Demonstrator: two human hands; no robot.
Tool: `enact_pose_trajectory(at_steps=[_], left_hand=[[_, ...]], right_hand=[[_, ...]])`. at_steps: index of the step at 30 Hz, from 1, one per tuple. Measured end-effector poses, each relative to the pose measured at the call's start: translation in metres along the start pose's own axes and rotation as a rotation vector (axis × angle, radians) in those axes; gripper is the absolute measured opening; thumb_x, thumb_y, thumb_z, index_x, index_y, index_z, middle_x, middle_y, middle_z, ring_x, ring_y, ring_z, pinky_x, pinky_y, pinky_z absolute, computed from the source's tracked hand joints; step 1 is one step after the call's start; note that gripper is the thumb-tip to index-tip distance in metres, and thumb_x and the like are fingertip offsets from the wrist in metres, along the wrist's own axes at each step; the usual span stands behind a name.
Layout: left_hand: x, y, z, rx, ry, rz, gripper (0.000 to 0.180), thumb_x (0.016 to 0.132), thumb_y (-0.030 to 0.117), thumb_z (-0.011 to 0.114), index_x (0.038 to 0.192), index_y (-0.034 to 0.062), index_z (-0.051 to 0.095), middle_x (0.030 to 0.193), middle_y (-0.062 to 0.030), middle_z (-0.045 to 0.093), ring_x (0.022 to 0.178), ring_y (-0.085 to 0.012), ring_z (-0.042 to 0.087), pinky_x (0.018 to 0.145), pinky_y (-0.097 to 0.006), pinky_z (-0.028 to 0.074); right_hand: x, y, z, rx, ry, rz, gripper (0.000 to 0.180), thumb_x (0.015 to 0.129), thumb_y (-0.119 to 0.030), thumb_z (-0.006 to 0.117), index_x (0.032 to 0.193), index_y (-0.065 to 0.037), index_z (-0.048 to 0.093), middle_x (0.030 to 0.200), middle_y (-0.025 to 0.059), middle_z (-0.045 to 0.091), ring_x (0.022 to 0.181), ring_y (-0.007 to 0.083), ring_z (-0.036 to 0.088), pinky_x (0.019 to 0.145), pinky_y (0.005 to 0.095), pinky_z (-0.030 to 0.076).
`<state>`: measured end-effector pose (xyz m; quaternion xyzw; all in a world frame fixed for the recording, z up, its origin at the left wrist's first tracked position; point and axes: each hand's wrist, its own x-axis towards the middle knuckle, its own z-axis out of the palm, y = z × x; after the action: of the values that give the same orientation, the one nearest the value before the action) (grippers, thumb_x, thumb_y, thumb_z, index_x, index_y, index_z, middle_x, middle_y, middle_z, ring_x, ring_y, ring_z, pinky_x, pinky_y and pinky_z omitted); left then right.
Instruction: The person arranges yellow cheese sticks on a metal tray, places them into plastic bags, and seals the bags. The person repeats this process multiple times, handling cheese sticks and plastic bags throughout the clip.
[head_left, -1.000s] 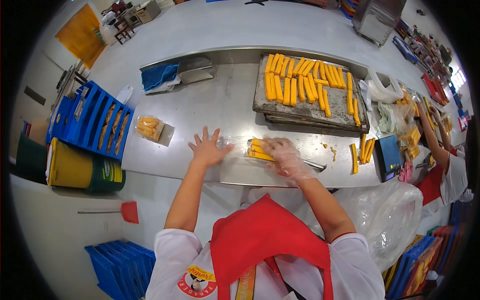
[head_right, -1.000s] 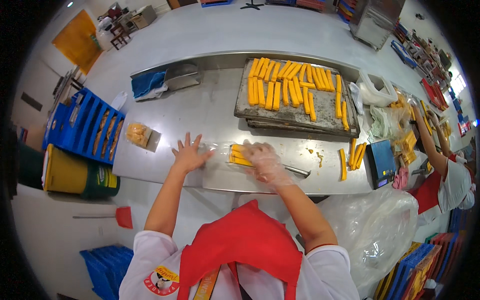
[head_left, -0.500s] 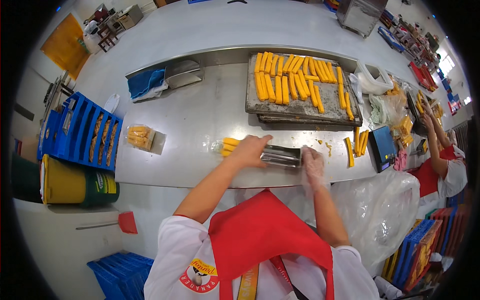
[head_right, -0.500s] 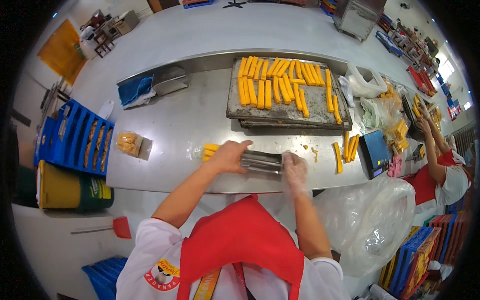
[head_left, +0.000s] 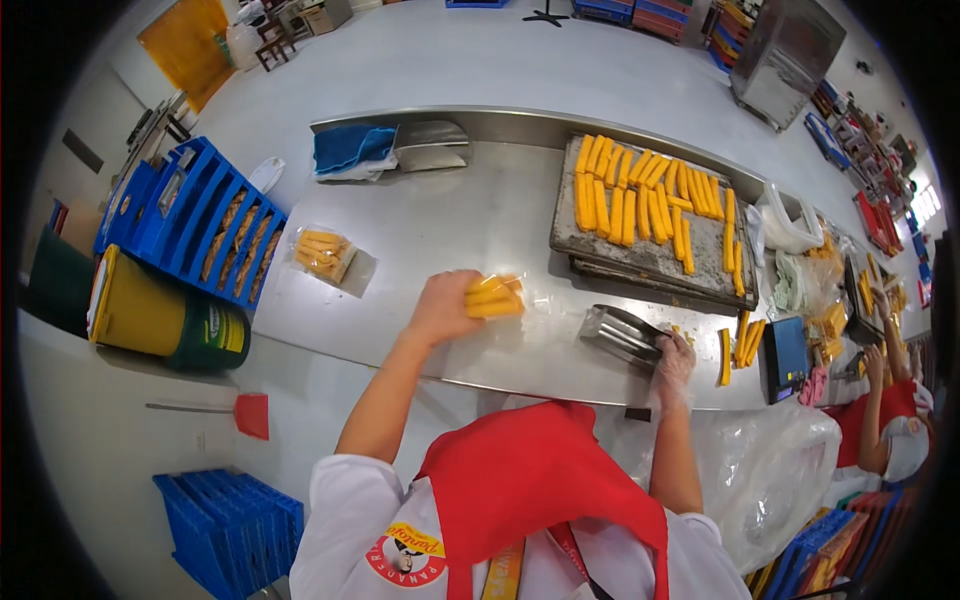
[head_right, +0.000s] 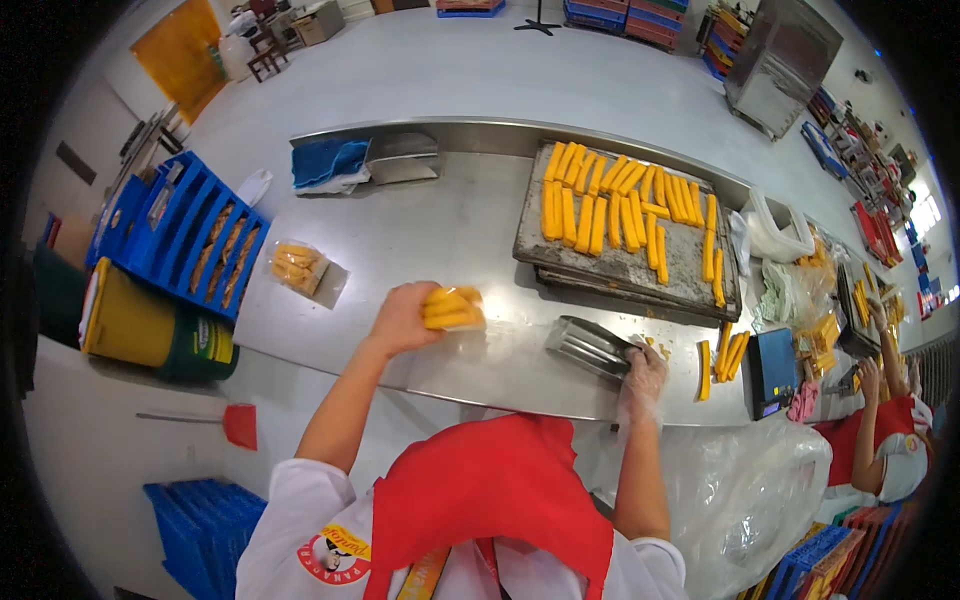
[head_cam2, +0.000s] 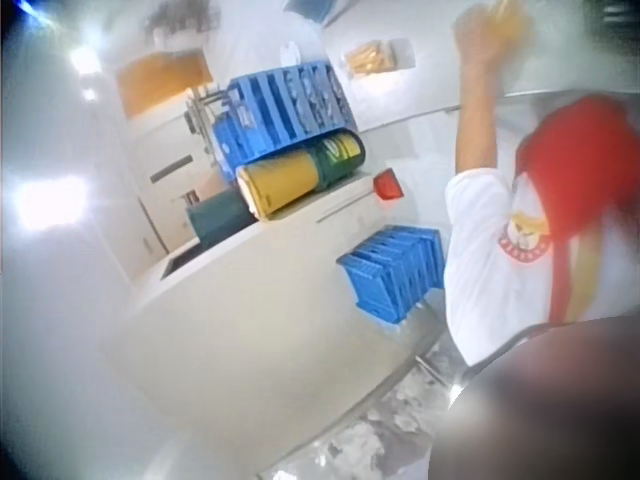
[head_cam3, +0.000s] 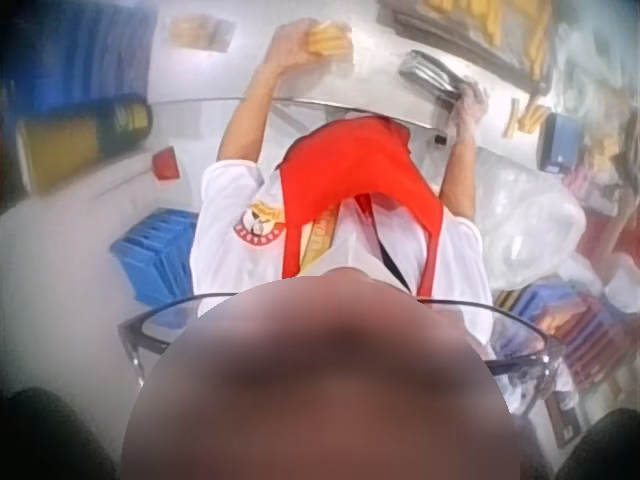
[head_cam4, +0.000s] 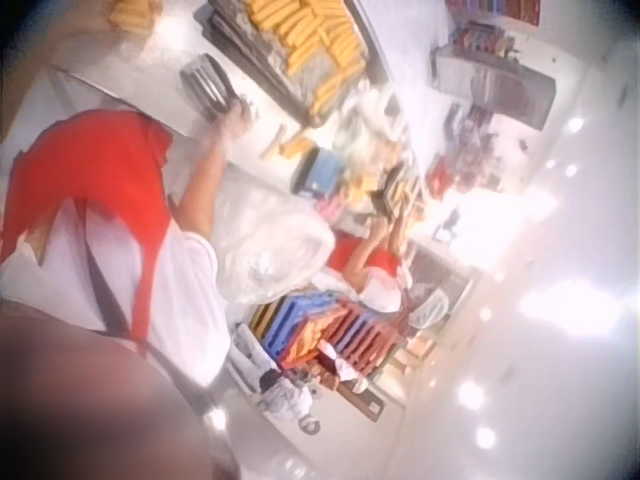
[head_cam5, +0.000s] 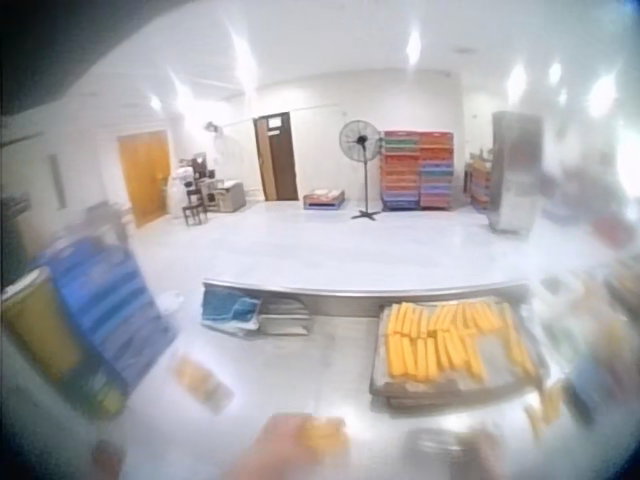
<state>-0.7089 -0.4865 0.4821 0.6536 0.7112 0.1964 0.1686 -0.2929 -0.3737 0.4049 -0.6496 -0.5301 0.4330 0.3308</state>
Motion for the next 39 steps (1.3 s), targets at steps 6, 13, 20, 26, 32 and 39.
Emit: enact_pose_trajectory(at_steps=[6, 13, 20, 26, 32, 39], left_hand=[[-0.025, -0.039, 0.003, -1.055, 0.473, -0.258, 0.069, 0.066, 0.014, 0.088, 0.125, 0.0012, 0.053, 0.110, -0.0083, 0.064, 0.109, -0.0182, 0.061, 0.093, -0.036, 0.051], [0.063, -0.062, -0.022, -0.229, 0.312, -0.277, 0.075, 0.068, 0.018, 0.084, 0.134, 0.0100, 0.050, 0.124, -0.0101, 0.063, 0.112, -0.0314, 0.063, 0.097, -0.050, 0.050], [0.172, -0.096, -0.029, 0.400, 0.076, -0.271, 0.082, 0.073, 0.032, 0.081, 0.145, 0.0143, 0.044, 0.140, -0.0137, 0.053, 0.130, -0.0348, 0.049, 0.108, -0.055, 0.039], [0.153, -0.019, 0.040, 0.122, 0.189, -0.085, 0.086, 0.083, 0.044, 0.073, 0.150, 0.0059, 0.036, 0.157, -0.0189, 0.034, 0.144, -0.0378, 0.032, 0.113, -0.064, 0.026], [0.064, 0.089, 0.081, 0.082, -0.068, -0.256, 0.099, 0.084, 0.055, 0.067, 0.154, -0.0008, 0.026, 0.161, -0.0228, 0.025, 0.149, -0.0422, 0.022, 0.116, -0.065, 0.020], [0.059, 0.055, 0.079, 0.220, -0.148, 0.014, 0.096, 0.082, 0.051, 0.069, 0.156, 0.0069, 0.028, 0.164, -0.0216, 0.014, 0.151, -0.0463, 0.010, 0.113, -0.073, 0.015]], right_hand=[[0.004, 0.028, 0.018, 0.331, 0.155, -0.024, 0.024, 0.088, -0.014, 0.062, 0.102, 0.002, 0.072, 0.087, 0.0028, 0.068, 0.081, 0.0123, 0.059, 0.078, 0.0254, 0.046], [0.007, 0.048, 0.009, 0.334, 0.181, -0.077, 0.024, 0.086, -0.013, 0.061, 0.100, 0.002, 0.073, 0.090, 0.0024, 0.068, 0.083, 0.0136, 0.061, 0.078, 0.0266, 0.048], [0.002, 0.023, 0.022, 0.307, 0.172, 0.020, 0.022, 0.084, -0.011, 0.063, 0.098, 0.002, 0.075, 0.088, 0.0025, 0.068, 0.079, 0.0114, 0.058, 0.074, 0.0259, 0.047], [-0.028, 0.023, 0.089, 0.270, 0.150, 0.059, 0.031, 0.091, -0.021, 0.067, 0.109, 0.003, 0.071, 0.097, 0.0069, 0.071, 0.081, 0.0153, 0.062, 0.079, 0.0300, 0.051], [-0.019, -0.081, 0.102, -0.225, 0.067, -0.349, 0.042, 0.089, -0.029, 0.071, 0.112, 0.006, 0.069, 0.103, 0.0209, 0.070, 0.092, 0.0295, 0.067, 0.086, 0.0374, 0.052], [0.072, -0.165, 0.110, -0.607, 0.117, -0.373, 0.060, 0.085, -0.046, 0.070, 0.125, -0.002, 0.061, 0.114, 0.0239, 0.065, 0.108, 0.0374, 0.063, 0.094, 0.0457, 0.049]])
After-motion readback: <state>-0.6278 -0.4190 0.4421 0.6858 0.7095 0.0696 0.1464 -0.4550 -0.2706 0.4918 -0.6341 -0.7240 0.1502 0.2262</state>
